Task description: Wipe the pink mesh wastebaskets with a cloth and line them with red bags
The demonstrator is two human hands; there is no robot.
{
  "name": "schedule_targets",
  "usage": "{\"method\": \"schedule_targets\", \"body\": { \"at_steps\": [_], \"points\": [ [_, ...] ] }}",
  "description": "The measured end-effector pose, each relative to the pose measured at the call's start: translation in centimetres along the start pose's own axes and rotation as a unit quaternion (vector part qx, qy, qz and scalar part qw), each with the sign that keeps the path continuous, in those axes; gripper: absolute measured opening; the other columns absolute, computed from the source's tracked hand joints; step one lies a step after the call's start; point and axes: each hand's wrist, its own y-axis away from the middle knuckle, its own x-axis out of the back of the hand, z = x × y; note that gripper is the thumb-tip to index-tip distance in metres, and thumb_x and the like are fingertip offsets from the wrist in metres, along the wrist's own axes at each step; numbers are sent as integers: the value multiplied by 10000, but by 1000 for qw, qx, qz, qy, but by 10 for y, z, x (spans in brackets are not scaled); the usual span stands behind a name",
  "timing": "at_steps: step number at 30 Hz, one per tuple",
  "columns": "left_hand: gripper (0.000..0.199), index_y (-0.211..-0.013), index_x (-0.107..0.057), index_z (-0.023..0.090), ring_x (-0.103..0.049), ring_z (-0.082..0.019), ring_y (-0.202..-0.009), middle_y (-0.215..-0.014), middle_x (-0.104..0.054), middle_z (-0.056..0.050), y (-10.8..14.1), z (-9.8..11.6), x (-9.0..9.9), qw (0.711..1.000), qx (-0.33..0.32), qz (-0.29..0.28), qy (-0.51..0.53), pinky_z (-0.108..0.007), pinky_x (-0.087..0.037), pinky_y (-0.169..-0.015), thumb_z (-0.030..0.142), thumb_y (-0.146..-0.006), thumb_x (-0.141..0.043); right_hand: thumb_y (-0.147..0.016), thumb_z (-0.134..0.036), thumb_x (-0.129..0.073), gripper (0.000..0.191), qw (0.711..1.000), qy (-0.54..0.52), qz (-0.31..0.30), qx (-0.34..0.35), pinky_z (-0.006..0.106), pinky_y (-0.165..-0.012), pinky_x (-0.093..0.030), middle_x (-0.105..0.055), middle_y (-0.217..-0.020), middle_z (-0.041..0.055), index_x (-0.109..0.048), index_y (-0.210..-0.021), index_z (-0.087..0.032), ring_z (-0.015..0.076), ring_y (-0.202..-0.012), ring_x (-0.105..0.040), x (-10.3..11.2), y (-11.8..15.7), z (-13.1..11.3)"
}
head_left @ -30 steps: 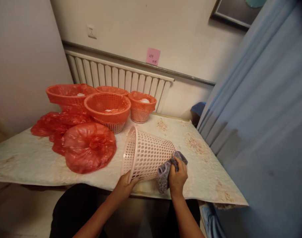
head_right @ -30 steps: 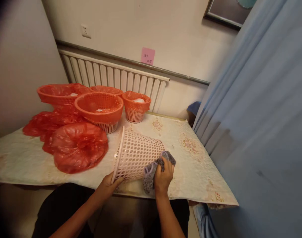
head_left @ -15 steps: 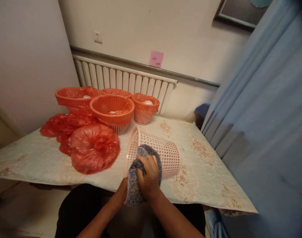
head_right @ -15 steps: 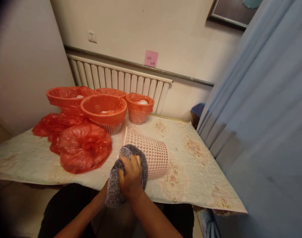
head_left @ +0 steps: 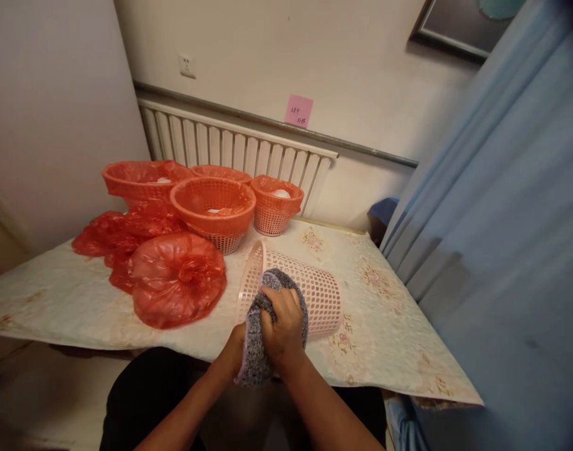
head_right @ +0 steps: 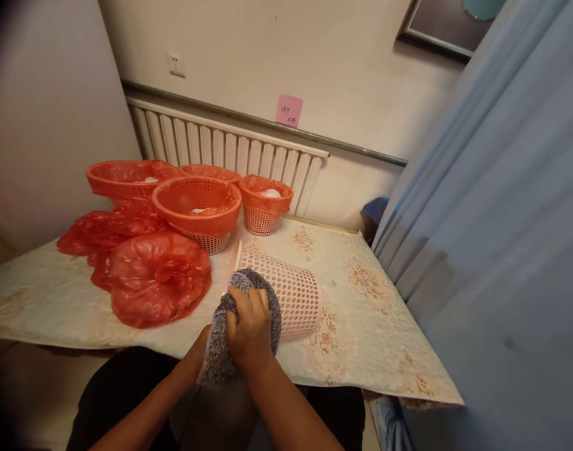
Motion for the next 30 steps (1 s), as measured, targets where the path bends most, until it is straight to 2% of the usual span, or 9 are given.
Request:
{"method": "schedule_targets", "body": {
  "at_steps": [3,7,10,13,16,18,22,24,30],
  "points": [
    [143,-786,-686,148,-616,-192,-735,-746,-704,-30,1,7,-1,1000,-5,-25,-13,-272,-517,-680,245,-761,-585,-802,-89,-446,379,1000,13,-8,24,381,-832,-435,-577,-913,78,-603,-1136,-171,215,-889,-502,2,-1,4],
    [310,-1040,-662,151,-637,-236,-907,-956,-723,-68,9,9,0,997,-6,-42,-64,-348,-498,-865,321,-813,-535,-822,-97,-459,359,998,52,-39,18,353,-823,-440,-584,-904,71,-612,-1136,-182,206,-884,-500,12,-15,23],
    [358,-1110,-645,153,-640,-247,-963,-1043,-716,-80,13,8,0,994,13,-37,-98,-373,-479,-921,343,-839,-511,-815,-92,-469,362,995,89,-40,-11,356,-868,-430,-609,-962,76,-614,-1133,-188,206,-939,-515,24,-27,57],
    [377,-1134,-644,154,-628,-263,-1031,-1076,-712,-84,13,9,0,995,8,-36,-95,-398,-464,-957,347,-837,-515,-801,-111,-470,341,988,141,-18,-51,368,-875,-425,-633,-990,80,-633,-1092,-185,212,-947,-528,43,-30,103],
    [384,-1149,-642,155,-630,-263,-1035,-1094,-711,-85,12,8,-1,996,9,-34,-85,-404,-460,-966,346,-841,-518,-806,-155,-456,298,976,189,28,-104,366,-851,-430,-655,-955,85,-653,-1030,-161,218,-903,-540,64,-19,141],
    [393,-1157,-639,149,-634,-257,-1025,-1120,-704,-88,11,6,-1,996,10,-32,-83,-396,-459,-968,355,-842,-527,-806,-169,-450,305,968,211,56,-124,370,-857,-428,-659,-965,89,-651,-1035,-156,223,-910,-540,72,-5,152],
    [416,-1184,-623,135,-634,-253,-1029,-1149,-691,-98,9,1,1,996,12,-36,-81,-388,-456,-972,367,-853,-523,-814,-168,-448,311,963,210,111,-126,401,-881,-426,-648,-995,100,-631,-1065,-148,236,-941,-540,67,26,135],
    [417,-1176,-629,133,-637,-254,-1025,-1132,-698,-99,9,2,2,996,13,-46,-79,-386,-459,-967,372,-852,-522,-824,-157,-445,303,968,187,119,-114,425,-889,-420,-643,-993,98,-622,-1070,-153,240,-938,-536,56,36,112],
    [372,-1084,-673,155,-656,-254,-947,-1039,-727,-77,9,10,0,997,12,-56,-53,-362,-500,-903,376,-819,-535,-841,-112,-422,338,995,40,63,-73,455,-937,-393,-618,-996,75,-572,-1134,-191,225,-976,-524,18,40,28]
  ]
}}
